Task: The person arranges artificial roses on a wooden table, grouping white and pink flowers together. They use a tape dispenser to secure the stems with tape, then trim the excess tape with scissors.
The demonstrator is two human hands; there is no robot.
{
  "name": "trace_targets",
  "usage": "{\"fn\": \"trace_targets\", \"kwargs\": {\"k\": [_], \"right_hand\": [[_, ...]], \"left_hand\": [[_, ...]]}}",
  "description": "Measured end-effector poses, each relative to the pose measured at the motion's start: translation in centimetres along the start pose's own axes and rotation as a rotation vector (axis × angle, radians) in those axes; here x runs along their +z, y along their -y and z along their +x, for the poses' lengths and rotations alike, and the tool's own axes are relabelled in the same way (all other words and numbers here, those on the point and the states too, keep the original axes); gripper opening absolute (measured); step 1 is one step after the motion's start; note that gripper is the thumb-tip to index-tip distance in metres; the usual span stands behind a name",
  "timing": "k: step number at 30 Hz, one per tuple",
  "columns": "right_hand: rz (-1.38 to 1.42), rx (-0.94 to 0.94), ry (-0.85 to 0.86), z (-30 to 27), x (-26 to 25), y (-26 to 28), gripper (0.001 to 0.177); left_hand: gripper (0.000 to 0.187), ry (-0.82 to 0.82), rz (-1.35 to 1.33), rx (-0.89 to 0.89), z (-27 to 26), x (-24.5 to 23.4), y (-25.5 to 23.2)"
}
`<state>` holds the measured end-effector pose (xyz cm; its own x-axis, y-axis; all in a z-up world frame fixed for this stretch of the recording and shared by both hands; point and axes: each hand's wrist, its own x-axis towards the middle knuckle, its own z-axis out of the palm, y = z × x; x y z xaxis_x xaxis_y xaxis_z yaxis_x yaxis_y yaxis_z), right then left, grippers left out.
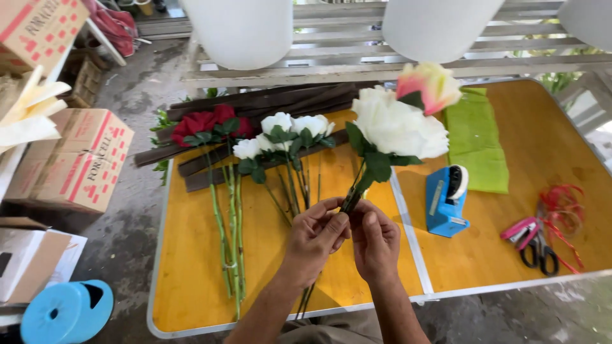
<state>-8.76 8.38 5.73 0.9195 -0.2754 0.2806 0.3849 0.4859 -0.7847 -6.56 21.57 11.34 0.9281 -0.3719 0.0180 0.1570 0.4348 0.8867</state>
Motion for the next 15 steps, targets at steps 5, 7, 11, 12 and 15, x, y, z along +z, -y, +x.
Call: {"fn": "trace_targets", "kwargs": {"k": [5,7,11,12,15], "right_hand": [[-0.088,0.044,-0.078,0.1,2.6,-0.6,0.026],[-0.086,0.060,-0.114,0.2,3.4,-0.6,0.021],[-0.179,-0.027,-0.042,0.3,5.4,0.4,0.015],[-0.228,-0.052,-0.027,0.2,5.9,0.8,0.017],[-0.417,-0.097,-0.102,0.0,6.6,1.0,0.015]], "left_hand": [[0.033,-0.086,-0.050,0.012,-1.0,-1.3,-0.6],[0.034,-0.092,-0.067,0.016,-1.3,-1.6,-0.7],[0.032,-0.163,-0.017,0.039,-1.7,-1.7,-0.4],[0.031,-0.187,-0.009,0.042,-1.7,-1.7,-0.3],[0.033,-0.294,0.049,0.042,-1.3,-1.6,0.8]]}}
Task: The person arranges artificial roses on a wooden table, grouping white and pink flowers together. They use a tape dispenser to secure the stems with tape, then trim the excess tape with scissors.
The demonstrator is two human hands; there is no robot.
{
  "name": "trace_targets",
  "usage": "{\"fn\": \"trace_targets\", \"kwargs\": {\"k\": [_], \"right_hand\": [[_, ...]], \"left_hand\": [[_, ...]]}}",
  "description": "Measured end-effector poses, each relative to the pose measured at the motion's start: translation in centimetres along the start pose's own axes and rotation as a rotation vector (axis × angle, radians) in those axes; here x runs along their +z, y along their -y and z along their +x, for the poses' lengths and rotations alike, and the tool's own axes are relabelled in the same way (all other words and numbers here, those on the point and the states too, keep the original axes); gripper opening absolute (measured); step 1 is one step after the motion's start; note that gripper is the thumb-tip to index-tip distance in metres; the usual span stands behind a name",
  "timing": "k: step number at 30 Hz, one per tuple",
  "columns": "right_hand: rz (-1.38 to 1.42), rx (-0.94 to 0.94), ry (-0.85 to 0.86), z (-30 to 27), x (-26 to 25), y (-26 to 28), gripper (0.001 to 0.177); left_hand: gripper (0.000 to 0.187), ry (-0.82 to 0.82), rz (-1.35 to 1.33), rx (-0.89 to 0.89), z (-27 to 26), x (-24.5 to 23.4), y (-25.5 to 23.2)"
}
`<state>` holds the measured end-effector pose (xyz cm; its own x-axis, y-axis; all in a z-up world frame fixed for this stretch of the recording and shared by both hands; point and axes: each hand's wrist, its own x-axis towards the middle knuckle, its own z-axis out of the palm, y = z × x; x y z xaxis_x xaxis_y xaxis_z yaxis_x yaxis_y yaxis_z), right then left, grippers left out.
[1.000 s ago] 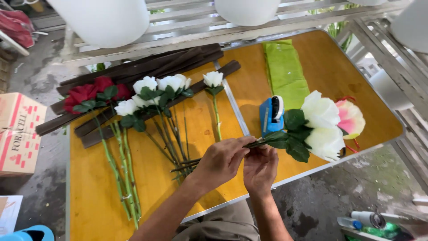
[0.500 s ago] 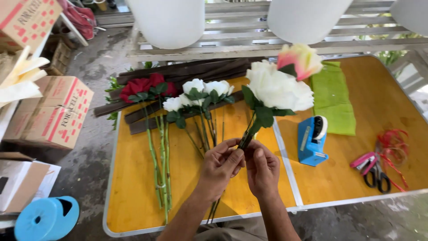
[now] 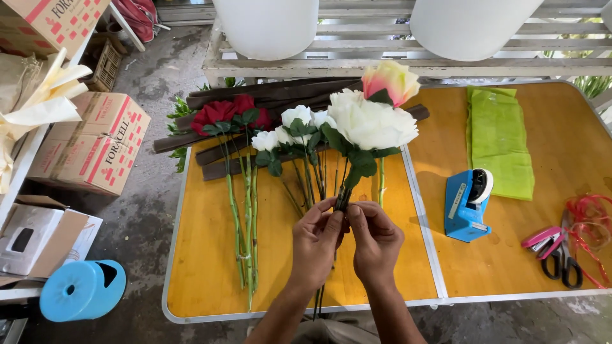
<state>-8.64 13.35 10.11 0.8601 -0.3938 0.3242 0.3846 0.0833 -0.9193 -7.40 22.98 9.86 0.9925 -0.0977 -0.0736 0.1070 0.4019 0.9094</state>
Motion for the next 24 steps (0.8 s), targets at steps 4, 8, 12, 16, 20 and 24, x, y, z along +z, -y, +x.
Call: {"fn": "trace_targets", "kwargs": {"k": [4,8,12,16,20,24], "right_hand": [[-0.070,-0.050,-0.045,-0.2,0.3,0.0,0.011],[-0.311,-0.092,-0.072,-0.5,0.3,0.3,0.015],[-0.454,-0.032,-0.039,-0.7,-0.2,0.0,0.027],[-0.376,-0.008,-0.068,-0.8,0.0,0.1,0.024],[-0.222,0.018,-0.099,-0.7,0.2,-0.1,0.017],[-0.327,-0.094,-0.062,0.2,0.0,-0.1,0.017]], "left_hand": [[0.024,-0.029,0.153,0.277,0.0,0.9,1.8],[0.023,-0.122,0.324,0.613,-0.3,1.7,2.7],[0.027,-0.162,0.424,0.697,-0.7,2.0,2.9],[0.026,-0.163,0.338,0.639,-0.6,2.0,3.3],[0.028,-0.112,0.326,0.603,-0.8,1.8,2.7],[0.032,-0.050,0.302,0.551,-1.3,1.7,1.9]]}}
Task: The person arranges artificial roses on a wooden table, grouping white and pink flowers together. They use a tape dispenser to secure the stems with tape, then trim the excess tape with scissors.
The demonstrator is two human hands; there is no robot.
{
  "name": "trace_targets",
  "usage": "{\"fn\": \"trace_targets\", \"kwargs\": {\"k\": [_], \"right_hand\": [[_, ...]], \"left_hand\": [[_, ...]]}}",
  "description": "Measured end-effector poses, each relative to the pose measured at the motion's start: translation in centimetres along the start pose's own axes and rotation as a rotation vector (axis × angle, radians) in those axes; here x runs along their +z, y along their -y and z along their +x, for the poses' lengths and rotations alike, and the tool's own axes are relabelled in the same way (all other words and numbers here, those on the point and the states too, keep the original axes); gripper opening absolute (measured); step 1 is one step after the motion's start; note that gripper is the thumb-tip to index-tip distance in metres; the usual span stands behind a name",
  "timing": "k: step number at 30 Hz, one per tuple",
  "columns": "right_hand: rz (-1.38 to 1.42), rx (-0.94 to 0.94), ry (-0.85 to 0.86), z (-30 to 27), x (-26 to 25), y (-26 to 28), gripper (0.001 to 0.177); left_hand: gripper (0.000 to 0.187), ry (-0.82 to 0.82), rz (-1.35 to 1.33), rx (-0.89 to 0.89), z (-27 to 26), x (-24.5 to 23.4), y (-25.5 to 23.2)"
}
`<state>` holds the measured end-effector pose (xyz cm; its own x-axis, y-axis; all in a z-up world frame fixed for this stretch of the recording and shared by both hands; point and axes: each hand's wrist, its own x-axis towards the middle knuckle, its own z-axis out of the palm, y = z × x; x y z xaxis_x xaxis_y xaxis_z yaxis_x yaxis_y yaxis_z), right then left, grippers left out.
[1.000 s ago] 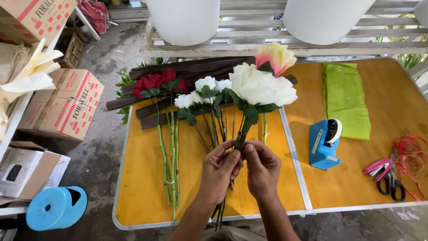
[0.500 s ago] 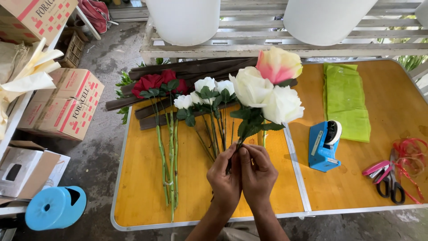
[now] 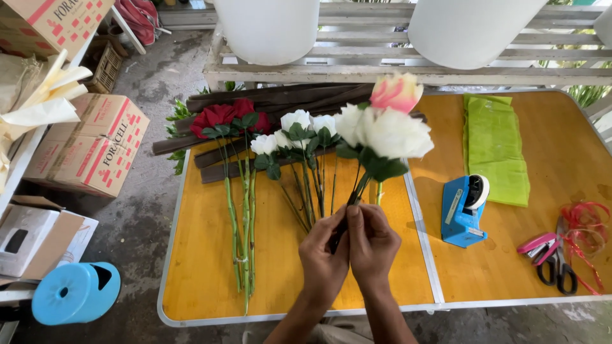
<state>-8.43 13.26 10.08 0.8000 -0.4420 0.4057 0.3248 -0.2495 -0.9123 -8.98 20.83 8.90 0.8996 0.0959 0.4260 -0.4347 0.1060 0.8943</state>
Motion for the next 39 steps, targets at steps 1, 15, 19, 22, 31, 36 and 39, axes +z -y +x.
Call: {"fn": "trace_targets", "kwargs": {"k": [1,15,19,22,31,36,39], "right_hand": [[-0.004,0.010,0.005,0.5,0.0,0.3,0.017],[0.281,0.302,0.095,3.6,1.4,-2.3,0.032],[0.380,0.383,0.171,2.8,1.0,-1.2,0.042],[0.481,0.473,0.186,0.9,0.0,-2.0,0.048],[0.348,0.430,0.281,-4.3,-1.5,-5.8,0.031],[0.383,0.422,0.395,-4.6,-0.4,-4.8,0.032],[0.464,0.361,0.570,-4.0,-0.8,-3.2,0.034]], "left_hand": [[0.032,-0.003,0.002,-0.011,0.5,-0.5,-0.7],[0.030,0.337,-0.498,-0.651,3.0,-4.5,1.8],[0.033,0.277,-0.492,-0.596,3.2,-4.2,1.2],[0.031,0.165,-0.567,-0.667,4.1,-4.4,1.6],[0.030,0.009,-0.427,-0.590,4.2,-4.0,3.3],[0.029,0.016,-0.446,-0.532,3.9,-4.0,2.6],[0.027,0.092,-0.361,-0.616,3.8,-4.8,1.5]]}}
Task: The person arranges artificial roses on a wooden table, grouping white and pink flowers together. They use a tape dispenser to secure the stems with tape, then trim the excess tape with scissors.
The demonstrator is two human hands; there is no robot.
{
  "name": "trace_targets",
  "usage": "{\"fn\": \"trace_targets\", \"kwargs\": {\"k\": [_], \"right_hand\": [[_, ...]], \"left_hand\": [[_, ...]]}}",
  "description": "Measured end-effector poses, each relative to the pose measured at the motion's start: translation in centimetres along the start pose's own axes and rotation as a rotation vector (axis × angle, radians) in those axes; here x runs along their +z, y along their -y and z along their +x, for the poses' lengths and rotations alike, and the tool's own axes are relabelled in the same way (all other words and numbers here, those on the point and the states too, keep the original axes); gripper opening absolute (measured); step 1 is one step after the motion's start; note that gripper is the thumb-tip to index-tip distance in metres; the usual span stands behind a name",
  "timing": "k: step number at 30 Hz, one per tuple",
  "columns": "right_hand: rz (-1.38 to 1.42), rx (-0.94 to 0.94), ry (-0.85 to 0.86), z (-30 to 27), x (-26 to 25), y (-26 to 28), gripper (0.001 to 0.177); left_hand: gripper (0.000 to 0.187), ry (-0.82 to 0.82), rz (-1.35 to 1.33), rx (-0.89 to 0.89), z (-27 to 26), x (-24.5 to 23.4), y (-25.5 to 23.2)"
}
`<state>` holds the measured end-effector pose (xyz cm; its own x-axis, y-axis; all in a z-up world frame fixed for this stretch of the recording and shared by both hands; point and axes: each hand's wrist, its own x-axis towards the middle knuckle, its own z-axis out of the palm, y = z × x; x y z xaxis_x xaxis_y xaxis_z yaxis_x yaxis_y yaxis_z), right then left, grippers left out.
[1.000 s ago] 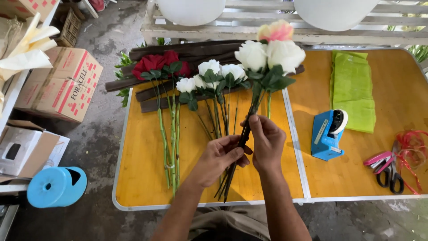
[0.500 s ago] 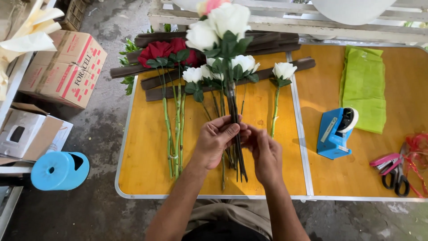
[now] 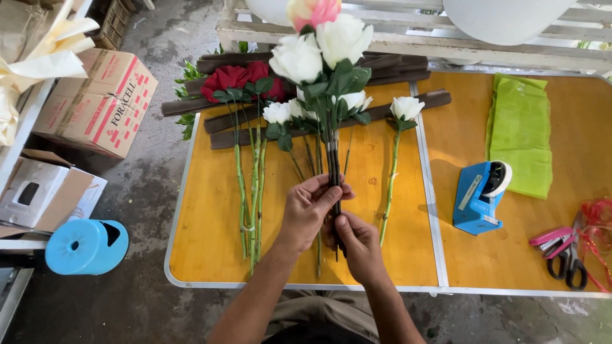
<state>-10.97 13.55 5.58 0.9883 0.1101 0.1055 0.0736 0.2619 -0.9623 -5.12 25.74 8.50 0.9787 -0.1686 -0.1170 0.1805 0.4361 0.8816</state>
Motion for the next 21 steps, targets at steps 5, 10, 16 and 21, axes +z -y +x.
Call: {"fn": "trace_targets", "kwargs": {"k": [5,10,16,21], "right_hand": [[0.043,-0.042,-0.057,-0.5,0.5,-1.5,0.032],[0.038,-0.077,-0.095,-0.8,0.5,-1.8,0.031],[0.078,0.015,-0.080,-1.0,1.0,-2.4,0.033],[-0.047,0.039,-0.150,-1.4,1.3,-4.3,0.034]], "left_hand": [[0.022,0.046,0.091,0.044,-0.8,0.2,-0.5],[0.038,0.169,0.022,0.101,-0.5,0.1,-0.2],[0.044,0.054,-0.074,0.160,0.1,0.3,1.1],[0.035,-0.017,-0.136,0.182,0.0,0.2,2.2]]}}
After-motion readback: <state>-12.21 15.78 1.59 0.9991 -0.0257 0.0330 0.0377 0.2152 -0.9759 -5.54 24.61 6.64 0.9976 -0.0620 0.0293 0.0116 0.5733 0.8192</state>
